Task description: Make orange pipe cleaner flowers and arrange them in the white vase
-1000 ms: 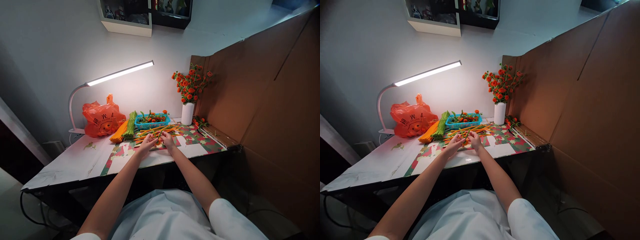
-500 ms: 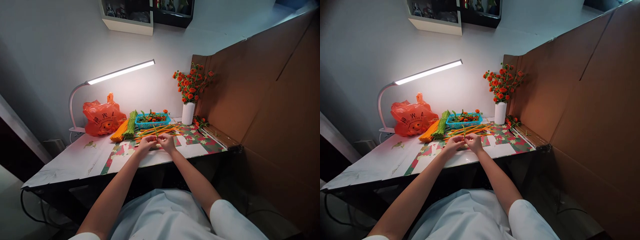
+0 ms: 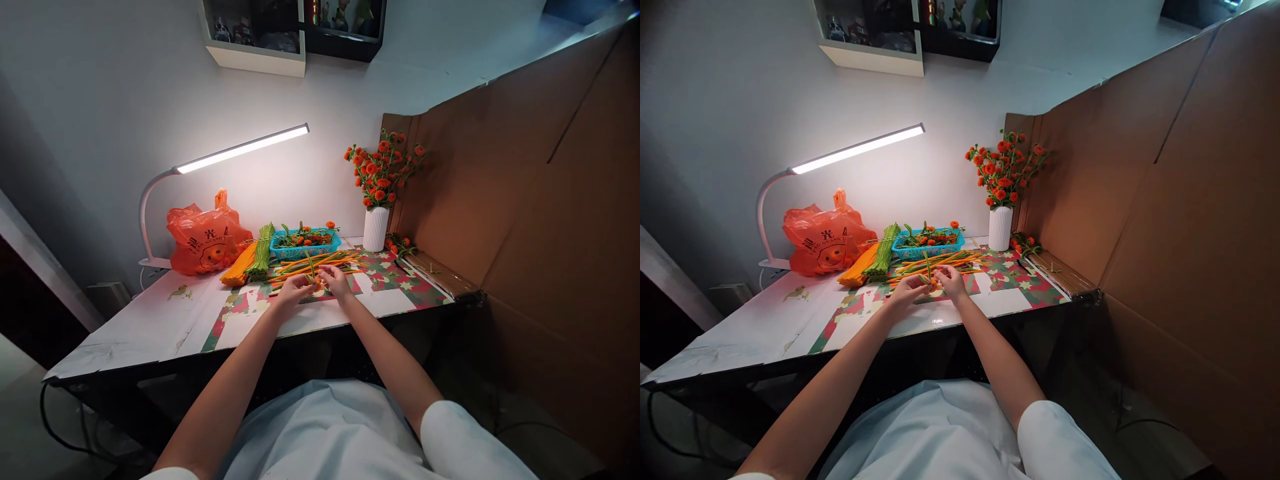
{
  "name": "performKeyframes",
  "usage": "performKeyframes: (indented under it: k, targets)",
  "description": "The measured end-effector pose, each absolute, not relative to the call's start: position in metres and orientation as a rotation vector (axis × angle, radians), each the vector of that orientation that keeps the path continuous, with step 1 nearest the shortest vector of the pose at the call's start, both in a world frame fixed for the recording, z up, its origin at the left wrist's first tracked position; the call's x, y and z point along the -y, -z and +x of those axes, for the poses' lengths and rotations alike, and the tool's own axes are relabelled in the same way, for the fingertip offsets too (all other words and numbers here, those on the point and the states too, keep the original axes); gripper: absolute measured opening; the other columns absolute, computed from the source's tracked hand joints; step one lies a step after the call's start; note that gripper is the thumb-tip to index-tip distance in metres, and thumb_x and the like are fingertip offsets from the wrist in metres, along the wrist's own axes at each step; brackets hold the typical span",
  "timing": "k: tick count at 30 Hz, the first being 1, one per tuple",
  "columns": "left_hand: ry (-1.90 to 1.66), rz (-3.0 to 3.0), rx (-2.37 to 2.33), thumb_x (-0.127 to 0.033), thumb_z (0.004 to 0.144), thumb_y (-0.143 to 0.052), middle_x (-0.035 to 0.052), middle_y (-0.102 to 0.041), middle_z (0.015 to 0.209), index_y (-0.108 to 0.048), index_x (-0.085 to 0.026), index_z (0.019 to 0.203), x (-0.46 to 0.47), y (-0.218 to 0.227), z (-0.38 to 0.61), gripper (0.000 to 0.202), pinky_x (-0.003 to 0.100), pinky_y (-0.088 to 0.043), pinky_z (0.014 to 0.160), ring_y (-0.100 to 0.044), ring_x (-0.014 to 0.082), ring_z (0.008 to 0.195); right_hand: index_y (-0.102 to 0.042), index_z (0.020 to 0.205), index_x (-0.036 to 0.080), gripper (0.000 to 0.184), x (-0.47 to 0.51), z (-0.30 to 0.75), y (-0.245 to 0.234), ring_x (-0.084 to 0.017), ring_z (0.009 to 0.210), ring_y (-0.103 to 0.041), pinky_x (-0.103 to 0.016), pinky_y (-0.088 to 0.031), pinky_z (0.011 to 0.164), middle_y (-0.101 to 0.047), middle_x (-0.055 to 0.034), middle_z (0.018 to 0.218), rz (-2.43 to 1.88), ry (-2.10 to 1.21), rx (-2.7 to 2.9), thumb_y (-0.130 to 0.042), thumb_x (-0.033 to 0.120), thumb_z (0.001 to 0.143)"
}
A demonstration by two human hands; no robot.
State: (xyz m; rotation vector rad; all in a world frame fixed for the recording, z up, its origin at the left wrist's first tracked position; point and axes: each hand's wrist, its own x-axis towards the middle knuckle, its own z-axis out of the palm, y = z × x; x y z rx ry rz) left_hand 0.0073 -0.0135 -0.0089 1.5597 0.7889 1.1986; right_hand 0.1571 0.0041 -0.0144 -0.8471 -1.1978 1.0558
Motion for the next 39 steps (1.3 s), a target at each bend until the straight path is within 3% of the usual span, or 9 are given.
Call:
performKeyframes:
  k: [6, 9, 15, 22, 27, 33, 39]
  targets:
    - [-1.139, 1.458, -0.724, -0.036, 0.064, -0.078, 0.0005, -0.062, 0.078, -0.062, -0.017, 0.082, 0.01, 0.009, 0.005, 0.031, 0.025, -0.049, 0.064, -0.059, 0.0134, 0.072, -0.061, 0.071, 0.018, 0.029, -0.003, 0.159, 0.013, -0.011, 0.062, -0.053, -0.021, -0.039, 0.054, -0.06, 0.0008, 0.067, -0.801, -1.199, 1.22, -0.073, 0.041, 0.057]
    - [-1.162, 1.357, -0.722, -0.039, 0.067, -0.076, -0.0004, -0.06, 0.082, -0.058, -0.019, 0.089, 0.006, 0.011, 0.003, 0.034, 0.027, -0.053, 0.064, -0.062, 0.0148, 0.076, -0.06, 0.072, 0.019, 0.027, 0.001, 0.161, 0.01, -0.011, 0.062, -0.052, -0.02, -0.036, 0.051, -0.06, 0.0001, 0.071, -0.795, -1.182, 1.221, -0.069, 0.042, 0.062]
    - [-1.122, 1.395, -0.682, -0.042, 0.068, -0.076, 0.0024, -0.062, 0.084, -0.06, -0.016, 0.089, 0.006, 0.011, 0.002, 0.037, 0.024, -0.053, 0.061, -0.064, 0.0152, 0.076, -0.065, 0.078, 0.019, 0.025, 0.005, 0.16, 0.009, -0.015, 0.072, -0.057, -0.024, -0.042, 0.059, -0.066, -0.0024, 0.082, -0.791, -0.963, 1.372, -0.068, 0.041, 0.066]
    - [-1.276, 1.337, -0.744, -0.048, 0.062, -0.078, 0.0028, -0.066, 0.086, -0.06, -0.016, 0.084, 0.002, 0.009, 0.001, 0.043, 0.028, -0.054, 0.067, -0.065, 0.0149, 0.074, -0.069, 0.078, 0.02, 0.029, 0.005, 0.158, 0.01, -0.018, 0.073, -0.063, -0.028, -0.049, 0.064, -0.07, -0.0044, 0.081, -0.772, -0.872, 1.416, -0.07, 0.047, 0.068]
    - [-1.358, 1.344, -0.766, -0.052, 0.059, -0.079, 0.0031, -0.066, 0.083, -0.061, -0.015, 0.081, -0.003, 0.011, 0.001, 0.046, 0.03, -0.054, 0.072, -0.063, 0.0135, 0.072, -0.068, 0.08, 0.021, 0.028, 0.012, 0.159, 0.008, -0.019, 0.086, -0.065, -0.03, -0.053, 0.074, -0.069, -0.0039, 0.087, -0.684, -0.886, 1.452, -0.073, 0.046, 0.066]
    - [-1.386, 1.373, -0.765, -0.048, 0.061, -0.079, -0.0003, -0.062, 0.08, -0.062, -0.015, 0.08, 0.003, 0.008, 0.003, 0.042, 0.031, -0.054, 0.075, -0.062, 0.0121, 0.071, -0.064, 0.079, 0.021, 0.024, 0.012, 0.157, 0.01, -0.017, 0.08, -0.063, -0.028, -0.052, 0.07, -0.067, -0.0022, 0.084, -0.665, -0.895, 1.48, -0.072, 0.041, 0.068]
    - [-1.37, 1.408, -0.776, -0.049, 0.061, -0.078, 0.0001, -0.063, 0.08, -0.062, -0.015, 0.081, 0.007, 0.006, 0.004, 0.043, 0.031, -0.055, 0.075, -0.063, 0.0121, 0.071, -0.059, 0.083, 0.021, 0.033, 0.005, 0.155, 0.014, -0.015, 0.075, -0.064, -0.026, -0.051, 0.064, -0.066, -0.0024, 0.085, -0.684, -0.955, 1.442, -0.075, 0.041, 0.063]
